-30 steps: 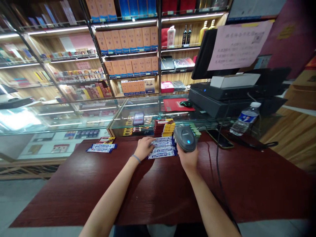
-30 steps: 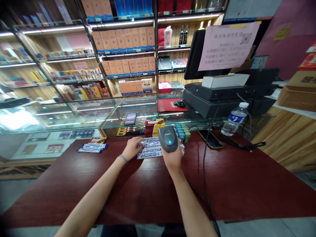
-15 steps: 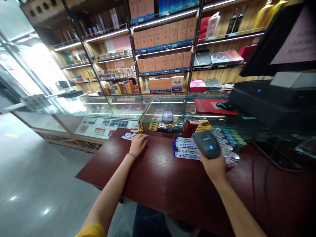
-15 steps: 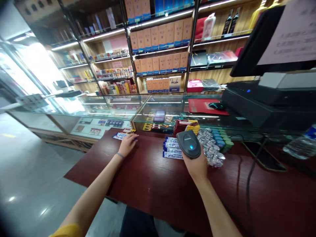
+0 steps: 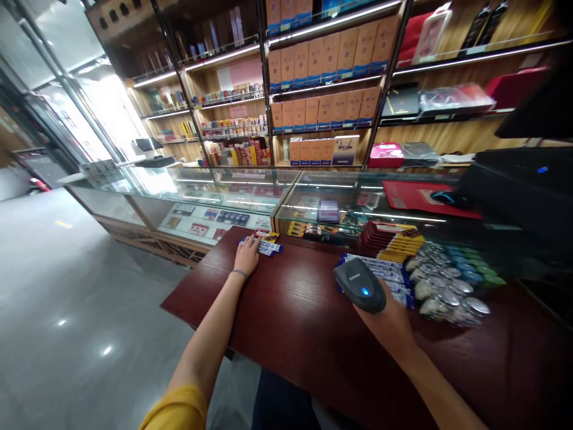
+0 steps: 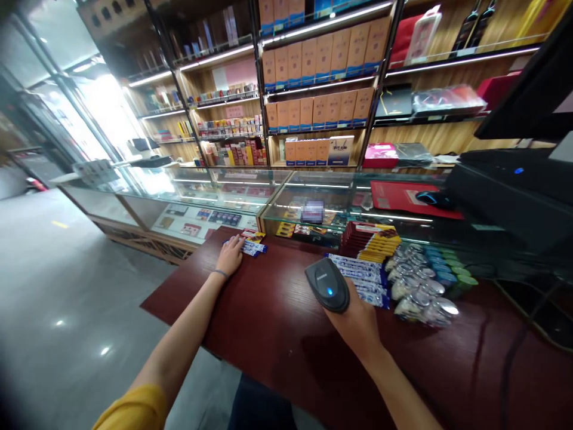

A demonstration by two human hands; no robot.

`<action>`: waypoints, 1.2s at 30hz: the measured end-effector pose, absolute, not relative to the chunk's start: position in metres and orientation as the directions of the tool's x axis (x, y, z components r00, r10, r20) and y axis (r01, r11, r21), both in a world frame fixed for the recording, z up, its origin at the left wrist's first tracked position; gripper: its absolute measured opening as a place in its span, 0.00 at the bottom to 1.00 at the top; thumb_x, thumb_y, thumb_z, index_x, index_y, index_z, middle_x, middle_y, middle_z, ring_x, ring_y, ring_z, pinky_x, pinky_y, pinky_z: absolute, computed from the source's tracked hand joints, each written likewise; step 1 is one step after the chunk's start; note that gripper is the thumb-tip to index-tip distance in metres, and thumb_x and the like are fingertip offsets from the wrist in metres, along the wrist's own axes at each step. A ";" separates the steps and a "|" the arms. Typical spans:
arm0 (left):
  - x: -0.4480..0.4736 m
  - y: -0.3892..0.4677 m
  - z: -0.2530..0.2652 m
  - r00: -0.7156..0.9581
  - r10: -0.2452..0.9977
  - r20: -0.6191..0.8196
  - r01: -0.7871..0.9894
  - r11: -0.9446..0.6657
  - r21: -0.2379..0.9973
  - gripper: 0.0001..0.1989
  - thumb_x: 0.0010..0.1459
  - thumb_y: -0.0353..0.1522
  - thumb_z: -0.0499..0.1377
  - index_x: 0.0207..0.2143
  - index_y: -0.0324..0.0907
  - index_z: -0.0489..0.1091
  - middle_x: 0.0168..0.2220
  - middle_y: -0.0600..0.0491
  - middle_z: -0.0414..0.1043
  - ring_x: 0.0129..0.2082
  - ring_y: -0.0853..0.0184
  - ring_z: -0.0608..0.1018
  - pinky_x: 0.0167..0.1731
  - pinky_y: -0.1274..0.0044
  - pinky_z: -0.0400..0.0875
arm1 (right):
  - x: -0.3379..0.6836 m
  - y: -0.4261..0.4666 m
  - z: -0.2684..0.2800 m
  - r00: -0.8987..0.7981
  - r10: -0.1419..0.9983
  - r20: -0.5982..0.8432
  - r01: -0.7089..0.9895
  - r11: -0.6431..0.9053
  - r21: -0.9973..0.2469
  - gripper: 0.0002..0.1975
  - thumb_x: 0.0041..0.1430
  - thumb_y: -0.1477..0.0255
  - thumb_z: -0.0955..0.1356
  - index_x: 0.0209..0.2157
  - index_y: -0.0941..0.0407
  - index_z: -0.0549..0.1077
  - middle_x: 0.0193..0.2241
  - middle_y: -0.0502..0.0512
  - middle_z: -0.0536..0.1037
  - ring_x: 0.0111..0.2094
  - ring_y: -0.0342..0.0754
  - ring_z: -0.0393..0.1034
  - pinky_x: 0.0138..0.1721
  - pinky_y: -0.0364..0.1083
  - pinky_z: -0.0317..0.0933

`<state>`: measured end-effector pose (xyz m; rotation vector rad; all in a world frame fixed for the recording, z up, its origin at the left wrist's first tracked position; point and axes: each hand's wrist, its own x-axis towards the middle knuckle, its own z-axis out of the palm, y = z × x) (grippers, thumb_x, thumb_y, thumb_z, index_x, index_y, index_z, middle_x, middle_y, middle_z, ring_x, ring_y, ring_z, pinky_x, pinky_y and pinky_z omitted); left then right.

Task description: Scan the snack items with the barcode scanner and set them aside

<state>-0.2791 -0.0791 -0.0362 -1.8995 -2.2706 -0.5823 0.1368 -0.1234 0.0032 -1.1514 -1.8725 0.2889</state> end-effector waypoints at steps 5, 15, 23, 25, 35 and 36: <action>-0.281 -0.078 -0.041 -0.174 0.938 0.299 0.969 0.110 0.220 0.31 0.60 0.25 0.50 0.66 0.48 0.61 0.67 0.44 0.61 0.67 0.50 0.61 0.65 0.51 0.51 | 0.137 -0.124 0.001 -0.191 0.802 0.566 0.598 0.553 -0.581 0.20 0.59 0.62 0.68 0.53 0.52 0.69 0.36 0.57 0.83 0.35 0.56 0.80 0.33 0.48 0.69; -0.282 -0.090 -0.033 -0.142 0.869 0.475 0.963 0.010 0.269 0.16 0.63 0.28 0.53 0.46 0.45 0.79 0.47 0.45 0.78 0.49 0.53 0.74 0.56 0.62 0.65 | 0.138 -0.126 0.000 -0.136 0.819 0.558 0.596 0.518 -0.614 0.21 0.58 0.62 0.68 0.52 0.53 0.69 0.37 0.58 0.83 0.38 0.57 0.80 0.34 0.48 0.69; -0.267 -0.092 -0.018 -0.116 0.764 0.634 0.916 -0.165 0.367 0.13 0.64 0.29 0.54 0.45 0.47 0.77 0.47 0.48 0.77 0.52 0.58 0.75 0.65 0.57 0.54 | 0.144 -0.117 -0.001 -0.107 0.749 0.654 0.591 0.577 -0.565 0.19 0.57 0.62 0.70 0.49 0.53 0.71 0.31 0.54 0.82 0.30 0.53 0.79 0.30 0.47 0.69; -0.256 -0.087 -0.013 -0.127 0.752 0.647 0.863 -0.238 0.446 0.12 0.65 0.32 0.54 0.46 0.46 0.76 0.45 0.48 0.77 0.49 0.60 0.76 0.61 0.61 0.61 | 0.147 -0.115 -0.003 -0.074 0.737 0.672 0.598 0.572 -0.561 0.19 0.56 0.62 0.70 0.48 0.53 0.71 0.30 0.54 0.82 0.28 0.52 0.78 0.30 0.47 0.70; -0.142 -0.054 0.011 -0.185 0.978 0.100 0.060 -0.090 0.994 0.15 0.59 0.41 0.62 0.40 0.39 0.76 0.29 0.50 0.78 0.26 0.67 0.78 0.26 0.78 0.70 | 0.163 -0.119 0.009 0.070 0.803 0.592 0.636 0.421 -0.647 0.26 0.55 0.59 0.69 0.53 0.55 0.69 0.35 0.60 0.83 0.35 0.58 0.80 0.37 0.51 0.72; -0.132 -0.053 0.010 -0.143 0.989 0.030 -0.062 -0.039 0.997 0.15 0.57 0.41 0.64 0.39 0.38 0.76 0.29 0.50 0.78 0.24 0.68 0.77 0.24 0.79 0.69 | 0.164 -0.119 0.011 0.073 0.812 0.579 0.640 0.407 -0.652 0.26 0.56 0.60 0.69 0.54 0.55 0.68 0.35 0.60 0.83 0.36 0.59 0.80 0.37 0.51 0.72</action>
